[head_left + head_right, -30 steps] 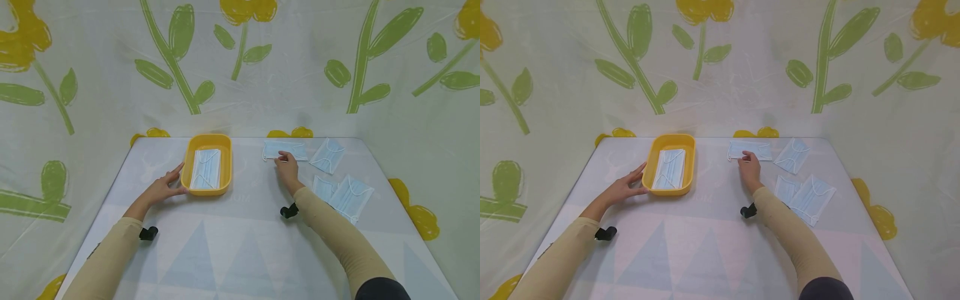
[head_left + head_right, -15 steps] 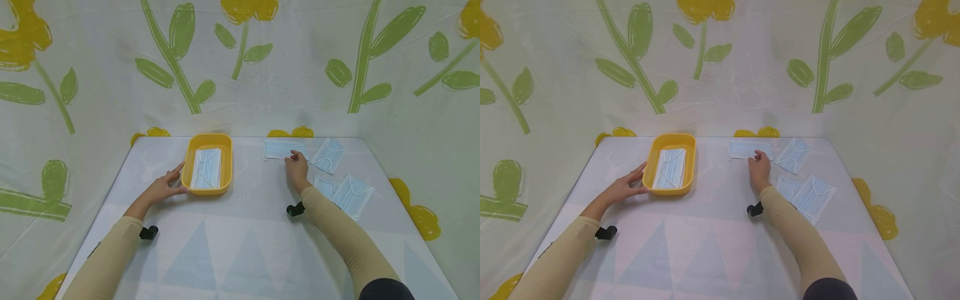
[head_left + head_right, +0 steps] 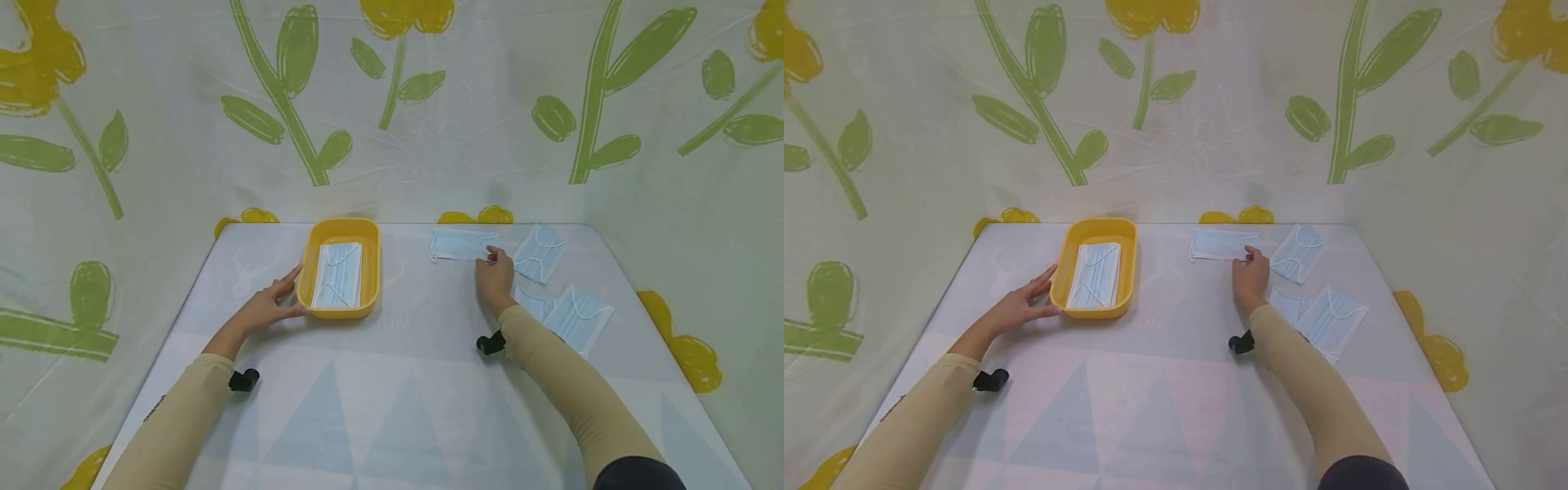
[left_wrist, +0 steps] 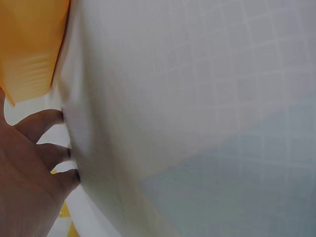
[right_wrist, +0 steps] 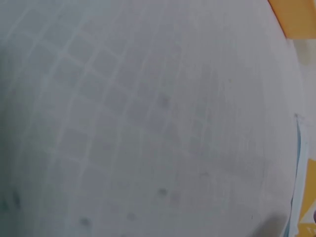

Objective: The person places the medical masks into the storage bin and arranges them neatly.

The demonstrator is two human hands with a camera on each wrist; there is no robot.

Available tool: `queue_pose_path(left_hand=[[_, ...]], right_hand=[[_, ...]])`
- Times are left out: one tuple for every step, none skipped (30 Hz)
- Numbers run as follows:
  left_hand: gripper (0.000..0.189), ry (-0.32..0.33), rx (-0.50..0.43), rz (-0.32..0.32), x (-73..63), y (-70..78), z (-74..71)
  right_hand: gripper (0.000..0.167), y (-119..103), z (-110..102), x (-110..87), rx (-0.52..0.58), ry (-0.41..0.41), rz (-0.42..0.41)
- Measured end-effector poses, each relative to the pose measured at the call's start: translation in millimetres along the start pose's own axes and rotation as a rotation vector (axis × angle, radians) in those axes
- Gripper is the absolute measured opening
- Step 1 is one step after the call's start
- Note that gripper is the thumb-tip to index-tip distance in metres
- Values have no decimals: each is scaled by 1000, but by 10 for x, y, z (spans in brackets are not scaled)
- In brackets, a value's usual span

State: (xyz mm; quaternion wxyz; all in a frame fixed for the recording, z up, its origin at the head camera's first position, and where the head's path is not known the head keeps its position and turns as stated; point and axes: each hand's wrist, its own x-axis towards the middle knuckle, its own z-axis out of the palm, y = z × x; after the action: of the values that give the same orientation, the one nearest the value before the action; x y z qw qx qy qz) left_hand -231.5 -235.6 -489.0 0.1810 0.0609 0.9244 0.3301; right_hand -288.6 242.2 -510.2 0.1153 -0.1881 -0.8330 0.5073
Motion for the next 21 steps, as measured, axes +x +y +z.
queue_pose_path(left_hand=[[107,0,0,0,-1,0,-1],[107,-1,1,0,-2,0,-2],[107,0,2,-1,-3,0,-2],[107,0,3,1,-2,0,-2],[107,-1,4,2,-1,0,0],[107,-1,4,2,1,-1,1],[107,-1,5,2,2,-2,3],[107,-2,5,2,3,-2,4],[107,-2,6,2,5,-2,5],[107,-1,6,1,4,-3,5],[107,0,8,0,4,-4,5],[107,1,9,-1,3,-5,5],[107,2,11,-1,3,-6,4],[107,2,10,-3,2,-6,5],[107,2,10,-5,3,-6,6],[107,3,9,-7,2,-5,5],[108,2,9,-9,3,-5,8],[108,1,8,-12,4,-5,9],[108,1,8,-13,5,-5,11],[108,1,8,-14,7,-4,13],[108,1,7,-13,7,-4,13]], right_hand=[[44,-4,-14,-2,-15,4,-1],[45,-10,-29,-6,-26,8,-2],[46,-12,-43,-6,-37,11,1],[46,-11,-57,-4,-49,13,11],[47,-8,-70,-1,-62,11,25],[48,-5,-81,4,-76,11,39],[48,2,-90,12,-83,10,50],[48,7,-99,20,-91,12,60],[49,16,-107,31,-97,14,70],[50,23,-113,39,-106,15,76],[50,31,-119,49,-115,17,79],[51,37,-125,58,-121,20,80],[51,43,-131,66,-127,22,78],[51,48,-138,74,-129,27,73],[52,52,-144,82,-130,31,69],[52,58,-151,91,-133,35,64],[52,65,-155,101,-133,39,61],[52,68,-162,107,-130,43,58],[52,74,-168,115,-130,45,57],[53,80,-175,123,-130,50,56],[53,86,-181,131,-128,54,58]])
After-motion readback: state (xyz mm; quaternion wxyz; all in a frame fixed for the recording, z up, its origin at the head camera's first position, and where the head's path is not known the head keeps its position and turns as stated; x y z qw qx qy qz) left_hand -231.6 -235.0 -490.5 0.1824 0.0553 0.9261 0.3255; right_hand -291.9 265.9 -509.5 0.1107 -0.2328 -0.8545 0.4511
